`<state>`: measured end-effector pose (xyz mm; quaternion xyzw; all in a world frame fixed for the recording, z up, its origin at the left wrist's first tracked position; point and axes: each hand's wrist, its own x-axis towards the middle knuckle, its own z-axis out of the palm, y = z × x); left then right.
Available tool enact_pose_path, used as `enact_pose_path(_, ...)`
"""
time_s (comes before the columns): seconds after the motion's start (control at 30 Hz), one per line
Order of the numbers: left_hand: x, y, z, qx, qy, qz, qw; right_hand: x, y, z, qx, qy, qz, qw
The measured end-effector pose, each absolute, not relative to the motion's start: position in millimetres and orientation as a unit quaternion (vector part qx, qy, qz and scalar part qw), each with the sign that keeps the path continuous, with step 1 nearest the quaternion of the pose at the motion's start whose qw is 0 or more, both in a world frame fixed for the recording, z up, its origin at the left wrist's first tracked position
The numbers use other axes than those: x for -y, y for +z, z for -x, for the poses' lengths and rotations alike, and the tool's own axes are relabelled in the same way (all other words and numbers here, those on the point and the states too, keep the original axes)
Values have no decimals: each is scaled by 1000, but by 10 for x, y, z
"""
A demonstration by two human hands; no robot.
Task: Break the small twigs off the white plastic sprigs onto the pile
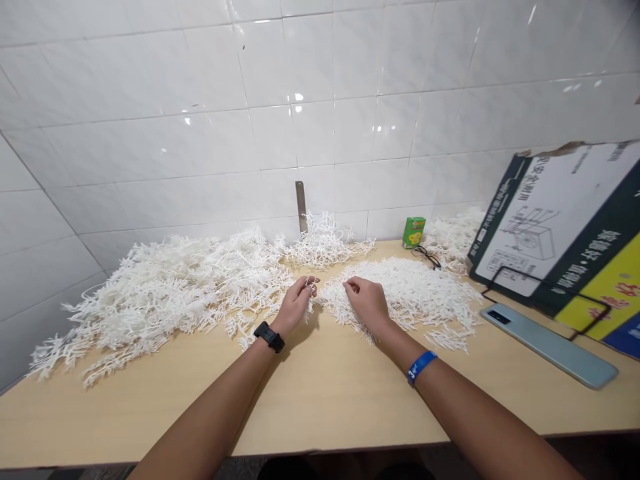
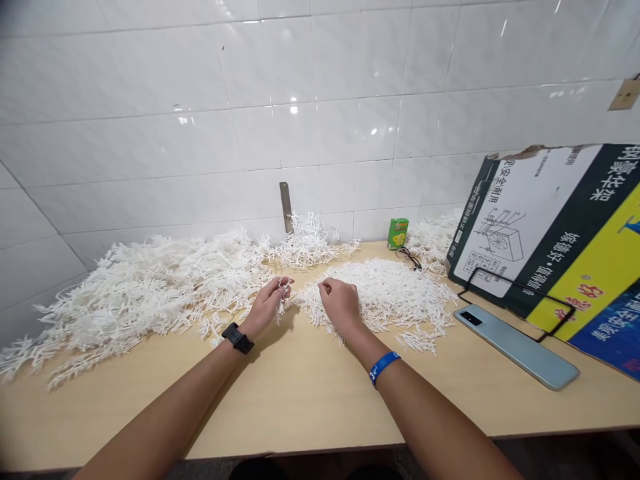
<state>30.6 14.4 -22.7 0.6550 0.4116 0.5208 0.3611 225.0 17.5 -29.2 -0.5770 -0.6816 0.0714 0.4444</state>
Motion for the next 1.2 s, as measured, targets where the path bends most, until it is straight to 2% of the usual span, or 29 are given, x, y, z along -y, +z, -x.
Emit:
enact_pose_path(0.27,-116,-255,-339,-376,521,-702,307,-81,-328,-2059,747,213,412,476)
enact_pose_path(0.47,-113,-320,-395,-354,500,-727,309,-87,-367,-2015,751,246,378,482)
enact_pose_path(1.0,-63,-227,-384,-440,422,-740,284,-136,-384,-2088,765,177,396,476)
enact_pose_path(1.2,-48,-194,-377,-458,460,-702,292,-137,-366,-2077,757,201,393,482)
